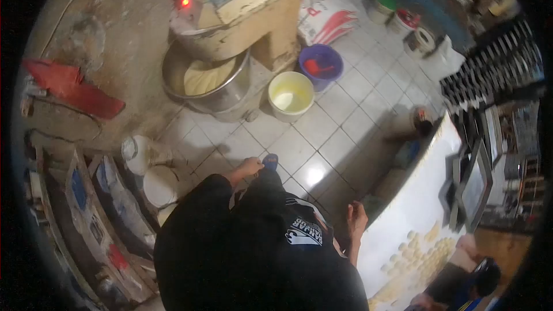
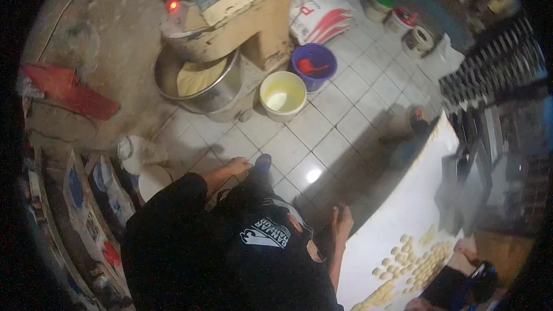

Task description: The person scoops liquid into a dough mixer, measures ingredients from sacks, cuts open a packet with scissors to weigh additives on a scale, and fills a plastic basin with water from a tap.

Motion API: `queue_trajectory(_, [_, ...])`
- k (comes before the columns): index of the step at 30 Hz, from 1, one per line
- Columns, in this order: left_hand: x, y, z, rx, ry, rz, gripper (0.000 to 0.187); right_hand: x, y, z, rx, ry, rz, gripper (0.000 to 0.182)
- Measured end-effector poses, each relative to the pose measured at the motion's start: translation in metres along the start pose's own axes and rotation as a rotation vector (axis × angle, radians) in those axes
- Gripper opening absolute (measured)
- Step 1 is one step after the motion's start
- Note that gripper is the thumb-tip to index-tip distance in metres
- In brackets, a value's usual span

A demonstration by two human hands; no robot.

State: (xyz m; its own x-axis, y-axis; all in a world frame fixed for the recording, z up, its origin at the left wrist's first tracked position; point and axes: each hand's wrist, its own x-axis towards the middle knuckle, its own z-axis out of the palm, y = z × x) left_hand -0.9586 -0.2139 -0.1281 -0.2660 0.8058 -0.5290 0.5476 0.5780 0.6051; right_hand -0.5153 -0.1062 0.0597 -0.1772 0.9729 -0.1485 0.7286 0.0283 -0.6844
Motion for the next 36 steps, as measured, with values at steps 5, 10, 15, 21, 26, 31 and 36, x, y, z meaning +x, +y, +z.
queue_trajectory(5, [0.024, -0.019, -0.048, -0.228, -0.061, -0.194, 0.041, 0.065, -0.034, 0.078, -0.194, -0.277, -0.151, 0.028])
queue_trajectory(10, [0.069, -0.056, -0.047, -0.237, 0.119, -0.167, 0.044, 0.090, -0.057, 0.091, -0.078, -0.349, -0.093, 0.037])
queue_trajectory(15, [0.091, -0.049, -0.053, -0.560, -0.084, -0.171, 0.038, 0.072, -0.013, 0.073, -0.300, -0.353, 0.417, 0.046])
queue_trajectory(21, [0.154, -0.043, -0.053, -0.456, -0.337, 0.101, 0.031, 0.033, 0.092, 0.092, -0.236, -0.191, 0.650, 0.045])
queue_trajectory(26, [0.164, -0.027, -0.030, -0.603, -0.304, -0.239, 0.019, 0.055, 0.096, 0.081, -0.024, -0.274, 0.757, 0.044])
queue_trajectory(31, [0.205, 0.021, -0.042, -0.998, -0.498, -0.281, 0.027, 0.136, 0.154, 0.084, -0.040, -0.331, 0.619, 0.043])
queue_trajectory(36, [0.203, 0.144, -0.046, -0.514, -0.192, -0.241, 0.027, 0.246, 0.164, 0.029, -0.013, -0.267, 0.532, 0.043])
